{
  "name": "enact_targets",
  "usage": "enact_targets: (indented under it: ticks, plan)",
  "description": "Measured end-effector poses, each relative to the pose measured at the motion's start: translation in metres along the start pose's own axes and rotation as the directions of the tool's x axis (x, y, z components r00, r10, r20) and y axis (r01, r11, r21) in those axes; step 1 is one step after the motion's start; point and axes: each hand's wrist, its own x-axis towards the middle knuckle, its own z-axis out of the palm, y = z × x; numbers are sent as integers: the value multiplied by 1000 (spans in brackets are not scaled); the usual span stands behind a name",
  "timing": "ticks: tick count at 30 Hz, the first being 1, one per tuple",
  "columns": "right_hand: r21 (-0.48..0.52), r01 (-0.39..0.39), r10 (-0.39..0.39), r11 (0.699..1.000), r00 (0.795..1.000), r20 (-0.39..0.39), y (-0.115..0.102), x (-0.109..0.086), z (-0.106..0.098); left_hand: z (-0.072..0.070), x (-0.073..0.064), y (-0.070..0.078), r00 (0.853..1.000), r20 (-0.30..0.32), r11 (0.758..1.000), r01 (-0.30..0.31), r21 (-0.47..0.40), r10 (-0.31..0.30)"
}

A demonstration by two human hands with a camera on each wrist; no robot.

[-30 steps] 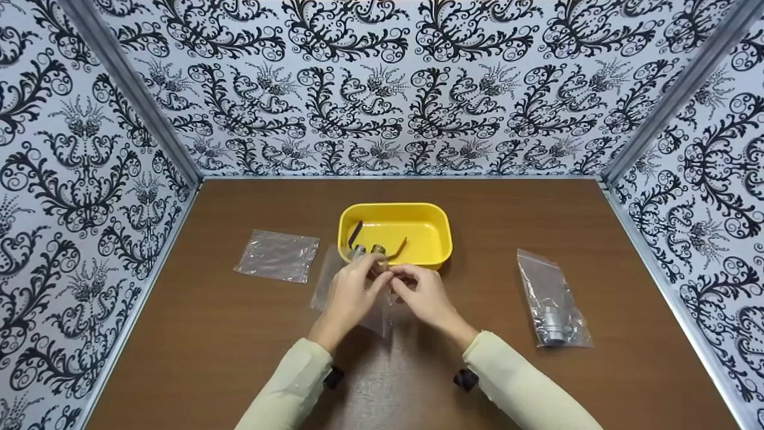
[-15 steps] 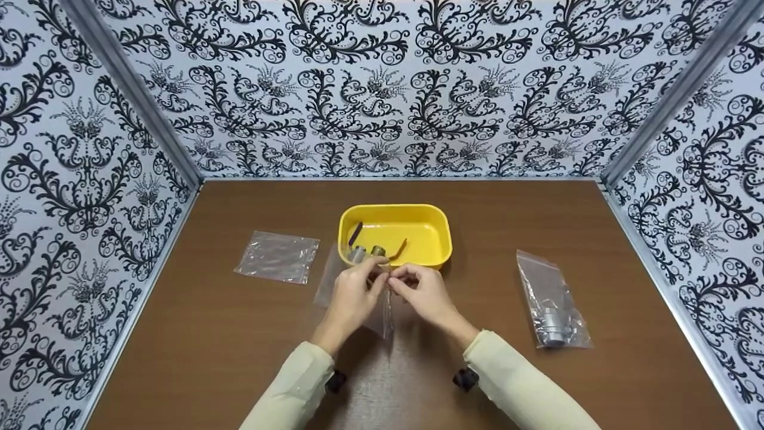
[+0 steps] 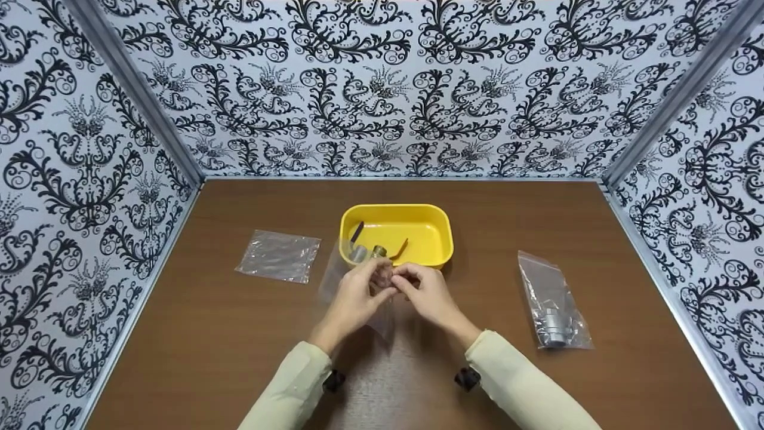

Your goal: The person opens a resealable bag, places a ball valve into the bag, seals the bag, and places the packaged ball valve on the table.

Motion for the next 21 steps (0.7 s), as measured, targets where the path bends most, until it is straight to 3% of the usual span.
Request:
enact_targets:
  ticks: [3,6,14,21]
  plan:
    - [-23,35,-35,999,999,-3,1,0,1,0,1,0,1000,-3,1000,-5,9,5]
    - [-42,40,-41,998,999,-17,1,0,3,1,2,2,999,-45,998,-5,62,8]
    - [-64,37,-36,997,999,13,39,7,10,7,4,2,988,-156,984,22,179,6]
    - [-105,16,-12,994,999,42,39,8,12,7,5,4,988,-155,981,41,192,-11]
